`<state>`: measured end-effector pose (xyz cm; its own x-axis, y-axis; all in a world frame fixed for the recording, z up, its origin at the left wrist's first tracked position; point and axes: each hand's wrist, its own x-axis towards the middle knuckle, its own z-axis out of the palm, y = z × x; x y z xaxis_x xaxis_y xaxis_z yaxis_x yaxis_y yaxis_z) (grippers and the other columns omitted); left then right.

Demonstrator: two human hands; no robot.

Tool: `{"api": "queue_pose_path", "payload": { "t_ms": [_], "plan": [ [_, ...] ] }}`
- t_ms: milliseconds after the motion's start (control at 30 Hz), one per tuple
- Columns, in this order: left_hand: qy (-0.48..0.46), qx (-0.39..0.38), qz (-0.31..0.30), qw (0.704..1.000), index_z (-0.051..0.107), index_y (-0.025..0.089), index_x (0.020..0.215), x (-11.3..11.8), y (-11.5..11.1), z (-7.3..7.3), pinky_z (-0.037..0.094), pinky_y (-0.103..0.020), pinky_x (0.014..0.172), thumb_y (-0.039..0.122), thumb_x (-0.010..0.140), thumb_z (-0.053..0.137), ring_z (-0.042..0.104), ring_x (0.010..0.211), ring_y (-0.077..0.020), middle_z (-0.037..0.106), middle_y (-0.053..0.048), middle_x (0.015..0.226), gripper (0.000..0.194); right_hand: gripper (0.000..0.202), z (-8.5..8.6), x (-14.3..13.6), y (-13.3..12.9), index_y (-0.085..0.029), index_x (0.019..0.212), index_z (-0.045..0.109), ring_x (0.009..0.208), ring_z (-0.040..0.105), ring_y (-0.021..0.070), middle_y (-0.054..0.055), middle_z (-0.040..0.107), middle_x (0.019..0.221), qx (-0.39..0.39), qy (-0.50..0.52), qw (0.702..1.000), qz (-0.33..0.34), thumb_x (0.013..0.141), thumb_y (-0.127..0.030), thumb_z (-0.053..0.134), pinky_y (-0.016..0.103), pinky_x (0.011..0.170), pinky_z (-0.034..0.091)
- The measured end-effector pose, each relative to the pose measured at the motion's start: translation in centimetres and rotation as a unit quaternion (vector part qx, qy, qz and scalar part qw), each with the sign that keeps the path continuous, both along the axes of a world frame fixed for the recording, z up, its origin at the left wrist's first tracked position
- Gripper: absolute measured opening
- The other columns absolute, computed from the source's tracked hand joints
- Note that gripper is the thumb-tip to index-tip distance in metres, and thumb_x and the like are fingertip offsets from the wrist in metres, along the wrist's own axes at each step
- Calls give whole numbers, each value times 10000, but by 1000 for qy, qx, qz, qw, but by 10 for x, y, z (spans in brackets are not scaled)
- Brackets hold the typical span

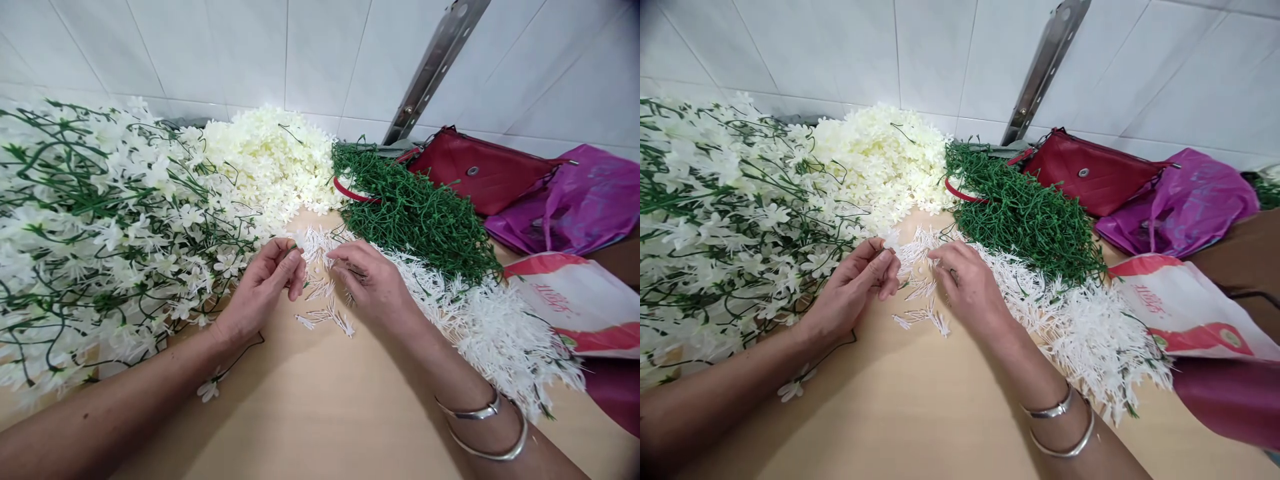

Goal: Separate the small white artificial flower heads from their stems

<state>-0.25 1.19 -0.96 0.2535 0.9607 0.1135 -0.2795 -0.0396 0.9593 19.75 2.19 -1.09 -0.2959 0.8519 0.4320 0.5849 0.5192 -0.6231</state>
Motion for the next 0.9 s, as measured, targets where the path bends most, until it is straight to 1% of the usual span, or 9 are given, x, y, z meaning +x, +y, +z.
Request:
{"api": "queue_pose_path", "payload": {
  "t_ms": [67,133,200,300,400,533,733,800,900],
  "plan": [
    [-15,-6,4,1000,500,214,960,0,1,-3,373,-237,548,368,967,605,362,481,-55,479,80,679,187,282,-1,-1,-2,-244,1043,705,1023,614,245,86,699,1067,44,-58,996,45,955,-85,489,434,902,477],
    [-24,-8,14,1000,515,214,968,0,1,-5,345,-230,531,362,955,621,332,497,-64,423,86,652,182,296,1,-1,-4,-234,1037,708,1008,597,255,90,708,1042,57,-116,989,73,950,-65,480,441,895,463],
    [-20,-4,29,999,524,213,961,-1,1,-5,328,-224,532,345,939,637,327,527,-73,409,83,656,176,257,4,2,-5,-213,1030,699,997,584,266,97,704,1020,39,-166,982,83,922,-61,521,442,883,450],
    [12,9,51,999,523,214,947,-2,-1,-2,326,-224,546,310,908,651,336,555,-83,430,77,671,164,148,7,7,-4,-200,921,665,954,585,264,90,691,956,6,-195,977,84,906,-84,575,431,862,443],
    [57,18,77,995,531,212,932,-1,-4,3,368,-228,596,265,846,679,391,610,-96,470,59,718,179,147,4,10,0,-212,834,602,905,599,248,74,691,897,-3,-172,983,62,918,-96,574,415,841,446],
    [83,30,83,993,559,204,901,1,-7,8,411,-234,660,254,810,683,453,687,-118,481,38,736,162,182,1,11,2,-229,785,554,952,647,241,77,715,974,30,-82,996,8,883,-77,576,420,872,461],
    [79,33,74,994,544,196,824,0,-5,8,390,-223,628,282,805,709,431,669,-108,486,33,744,187,134,3,9,0,-225,772,609,947,686,221,79,722,1019,29,18,997,-63,850,-121,640,386,847,507],
    [70,21,62,995,555,196,838,1,-5,5,370,-221,597,299,807,723,427,645,-102,502,33,741,199,116,4,6,-2,-221,783,627,949,694,215,76,723,1015,40,29,997,-61,856,-131,644,377,848,515],
    [72,-15,32,997,620,196,953,3,-4,-1,357,-231,566,338,817,733,453,613,-106,562,22,739,227,103,6,-1,-7,-212,823,646,976,698,212,85,723,1041,52,20,998,-23,882,-131,623,374,861,522]
  ]
}}
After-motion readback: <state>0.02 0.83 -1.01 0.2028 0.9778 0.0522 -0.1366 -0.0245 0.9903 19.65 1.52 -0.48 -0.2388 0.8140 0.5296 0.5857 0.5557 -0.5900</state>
